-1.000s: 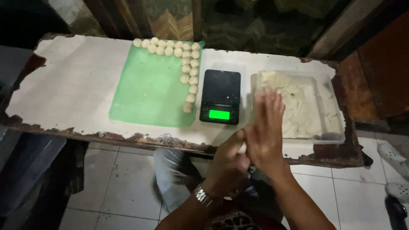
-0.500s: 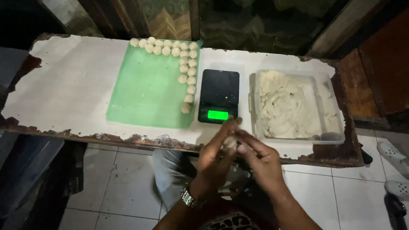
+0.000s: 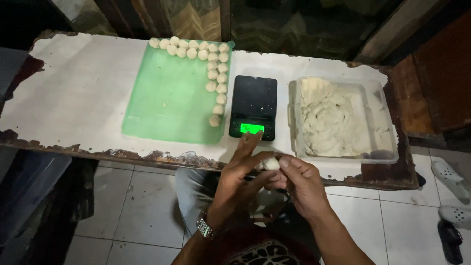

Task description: Weighing and shaping small portions of dough into uniform balls and arranging them on a tray.

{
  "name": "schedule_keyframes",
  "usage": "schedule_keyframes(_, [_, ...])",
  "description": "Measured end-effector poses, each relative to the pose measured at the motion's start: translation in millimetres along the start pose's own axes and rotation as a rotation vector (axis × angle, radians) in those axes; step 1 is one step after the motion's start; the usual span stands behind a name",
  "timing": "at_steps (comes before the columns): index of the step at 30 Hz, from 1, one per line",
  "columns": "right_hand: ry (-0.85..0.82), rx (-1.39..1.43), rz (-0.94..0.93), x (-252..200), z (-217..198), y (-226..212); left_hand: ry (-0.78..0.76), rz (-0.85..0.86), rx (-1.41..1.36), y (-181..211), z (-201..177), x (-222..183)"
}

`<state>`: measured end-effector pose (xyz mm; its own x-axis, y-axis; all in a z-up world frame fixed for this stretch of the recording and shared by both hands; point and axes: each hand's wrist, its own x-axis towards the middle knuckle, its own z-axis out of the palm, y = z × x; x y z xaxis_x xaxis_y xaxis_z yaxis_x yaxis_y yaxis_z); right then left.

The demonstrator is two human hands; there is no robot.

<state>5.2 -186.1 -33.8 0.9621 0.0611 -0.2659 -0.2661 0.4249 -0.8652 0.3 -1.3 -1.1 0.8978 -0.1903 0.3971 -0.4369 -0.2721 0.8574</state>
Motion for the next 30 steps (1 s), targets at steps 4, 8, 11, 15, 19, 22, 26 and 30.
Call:
schedule_keyframes(4, [-0.135, 0.014, 0.076, 2, -9, 1, -0.001, -0.230, -0.360, 19, -8, 2])
schedule_keyframes(8, [-0.042, 0.059, 0.110, 4, -7, 1, -0.080, -0.024, -0.143, 2, -3, -8])
schedule_keyframes(11, [-0.027, 0.046, 0.082, 7, -12, 9, 0.062, 0.025, -0.077, -4, 9, -10])
schedule_keyframes(15, [0.017, -0.141, 0.047, 1, -3, 2, 0.118, -0.127, -0.338, 3, 8, -5])
schedule_keyframes(19, [0.059, -0.118, 0.053, -2, 0, 3, 0.139, -0.184, -0.444, 5, 6, -2])
schedule_keyframes(22, [0.081, -0.080, 0.006, 2, -2, 12, 0.085, -0.045, -0.310, 3, 2, -2])
schedule_keyframes(26, [0.061, -0.041, 0.115, 4, 0, 4, -0.023, -0.078, -0.146, 15, -7, 0])
schedule_keyframes(30, [0.024, -0.128, 0.130, -7, 20, -24, 0.030, 0.207, 0.357, -9, 3, -7])
